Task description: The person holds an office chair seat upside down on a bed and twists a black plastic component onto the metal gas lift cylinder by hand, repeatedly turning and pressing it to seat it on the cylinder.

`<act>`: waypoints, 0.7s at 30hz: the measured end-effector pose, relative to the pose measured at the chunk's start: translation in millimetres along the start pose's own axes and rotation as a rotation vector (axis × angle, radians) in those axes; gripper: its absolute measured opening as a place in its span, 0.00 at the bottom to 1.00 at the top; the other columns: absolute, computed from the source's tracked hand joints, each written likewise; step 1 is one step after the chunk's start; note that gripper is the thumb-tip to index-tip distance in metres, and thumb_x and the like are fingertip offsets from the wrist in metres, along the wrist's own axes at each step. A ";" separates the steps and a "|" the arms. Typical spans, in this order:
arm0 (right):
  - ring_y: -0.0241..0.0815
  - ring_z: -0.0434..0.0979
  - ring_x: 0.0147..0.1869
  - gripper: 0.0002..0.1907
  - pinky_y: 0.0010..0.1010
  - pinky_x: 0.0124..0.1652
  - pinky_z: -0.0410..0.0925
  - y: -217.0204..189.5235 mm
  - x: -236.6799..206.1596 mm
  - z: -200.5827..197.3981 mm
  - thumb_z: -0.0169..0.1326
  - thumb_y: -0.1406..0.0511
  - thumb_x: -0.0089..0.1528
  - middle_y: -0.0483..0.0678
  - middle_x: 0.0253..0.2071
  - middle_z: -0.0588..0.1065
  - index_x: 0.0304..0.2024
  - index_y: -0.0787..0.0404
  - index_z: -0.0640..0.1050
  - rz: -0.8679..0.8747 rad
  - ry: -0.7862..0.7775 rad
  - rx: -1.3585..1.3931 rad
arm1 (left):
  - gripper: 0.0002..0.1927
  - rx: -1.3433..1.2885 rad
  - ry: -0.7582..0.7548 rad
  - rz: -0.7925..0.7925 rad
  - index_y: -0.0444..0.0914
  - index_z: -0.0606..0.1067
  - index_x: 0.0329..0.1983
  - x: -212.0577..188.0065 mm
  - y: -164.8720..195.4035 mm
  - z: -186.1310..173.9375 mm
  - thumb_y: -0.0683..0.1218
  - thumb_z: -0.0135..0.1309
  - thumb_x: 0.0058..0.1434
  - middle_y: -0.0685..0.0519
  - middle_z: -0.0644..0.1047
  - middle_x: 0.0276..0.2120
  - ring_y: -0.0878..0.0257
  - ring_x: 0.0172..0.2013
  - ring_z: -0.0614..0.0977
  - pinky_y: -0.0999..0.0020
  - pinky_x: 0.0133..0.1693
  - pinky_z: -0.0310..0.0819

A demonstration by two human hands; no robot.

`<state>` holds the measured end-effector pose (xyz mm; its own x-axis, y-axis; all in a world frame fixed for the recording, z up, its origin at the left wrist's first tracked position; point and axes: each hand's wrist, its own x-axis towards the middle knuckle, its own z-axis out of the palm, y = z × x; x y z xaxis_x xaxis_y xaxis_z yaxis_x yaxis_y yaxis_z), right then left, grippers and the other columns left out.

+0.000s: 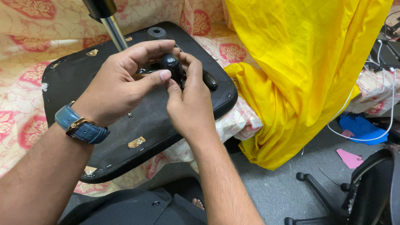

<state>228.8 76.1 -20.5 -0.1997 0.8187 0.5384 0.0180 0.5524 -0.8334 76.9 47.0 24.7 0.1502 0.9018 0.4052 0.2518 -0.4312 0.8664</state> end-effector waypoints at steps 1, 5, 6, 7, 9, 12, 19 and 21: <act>0.49 0.81 0.62 0.22 0.35 0.59 0.72 0.1 -0.1 0.7 0.52 0.72 0.67 0.58 0.56 0.78 0.63 0.64 0.65 -0.016 0.002 0.002 | 0.25 0.008 0.034 -0.002 0.35 0.70 0.67 0.1 0.4 -0.3 0.36 0.57 0.66 0.54 0.78 0.57 0.67 0.58 0.79 0.71 0.60 0.75; 0.51 0.82 0.56 0.23 0.35 0.54 0.73 -0.4 -1.4 0.2 0.56 0.71 0.62 0.57 0.51 0.78 0.59 0.64 0.67 0.067 -0.052 0.060 | 0.22 -0.088 0.160 -0.102 0.34 0.74 0.58 -0.7 1.2 0.4 0.35 0.62 0.60 0.54 0.80 0.48 0.67 0.48 0.83 0.71 0.50 0.82; 0.51 0.83 0.53 0.24 0.34 0.51 0.73 -0.7 -1.5 -0.5 0.57 0.71 0.59 0.57 0.49 0.78 0.57 0.64 0.68 0.122 -0.083 0.086 | 0.22 -0.145 0.191 -0.147 0.34 0.74 0.55 -1.0 1.0 0.9 0.35 0.63 0.57 0.54 0.81 0.46 0.67 0.45 0.84 0.71 0.46 0.84; 0.51 0.82 0.54 0.25 0.35 0.53 0.73 -1.1 -1.6 -0.4 0.58 0.72 0.57 0.56 0.50 0.77 0.56 0.64 0.69 0.051 -0.069 0.030 | 0.22 -0.129 0.198 -0.152 0.34 0.74 0.55 -1.7 0.5 2.0 0.35 0.64 0.57 0.53 0.81 0.45 0.67 0.44 0.84 0.72 0.45 0.84; 0.52 0.79 0.57 0.27 0.36 0.55 0.71 -1.6 -1.0 -0.4 0.59 0.74 0.53 0.56 0.51 0.75 0.55 0.65 0.71 -0.093 -0.038 -0.081 | 0.22 -0.095 0.210 -0.159 0.34 0.74 0.53 -2.1 -0.7 4.2 0.35 0.66 0.56 0.52 0.81 0.44 0.69 0.41 0.83 0.73 0.43 0.84; 0.52 0.76 0.55 0.26 0.35 0.53 0.71 -2.8 -0.6 0.3 0.59 0.76 0.52 0.54 0.51 0.71 0.54 0.63 0.75 -0.116 0.036 -0.194 | 0.23 -0.087 0.154 -0.125 0.34 0.75 0.55 -2.0 -1.3 5.1 0.36 0.67 0.58 0.52 0.77 0.42 0.69 0.43 0.83 0.74 0.47 0.83; 0.47 0.79 0.48 0.24 0.31 0.45 0.74 -3.0 1.2 -3.0 0.61 0.71 0.57 0.51 0.49 0.73 0.56 0.60 0.75 -0.006 0.030 -0.136 | 0.24 -0.058 0.068 -0.070 0.37 0.71 0.62 1.7 2.6 -1.0 0.41 0.60 0.63 0.55 0.78 0.52 0.68 0.54 0.79 0.71 0.52 0.79; 0.45 0.81 0.49 0.24 0.31 0.45 0.73 -1.2 2.0 -2.9 0.62 0.70 0.58 0.50 0.51 0.76 0.57 0.61 0.72 0.025 0.039 -0.084 | 0.24 -0.150 0.018 -0.051 0.38 0.70 0.63 2.1 3.2 -2.0 0.41 0.57 0.63 0.56 0.77 0.55 0.69 0.58 0.77 0.72 0.55 0.78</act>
<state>231.1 77.5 -18.1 -0.1598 0.8370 0.5233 0.1047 0.5415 -0.8342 76.1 47.6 28.9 0.1232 0.9233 0.3639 0.1133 -0.3773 0.9191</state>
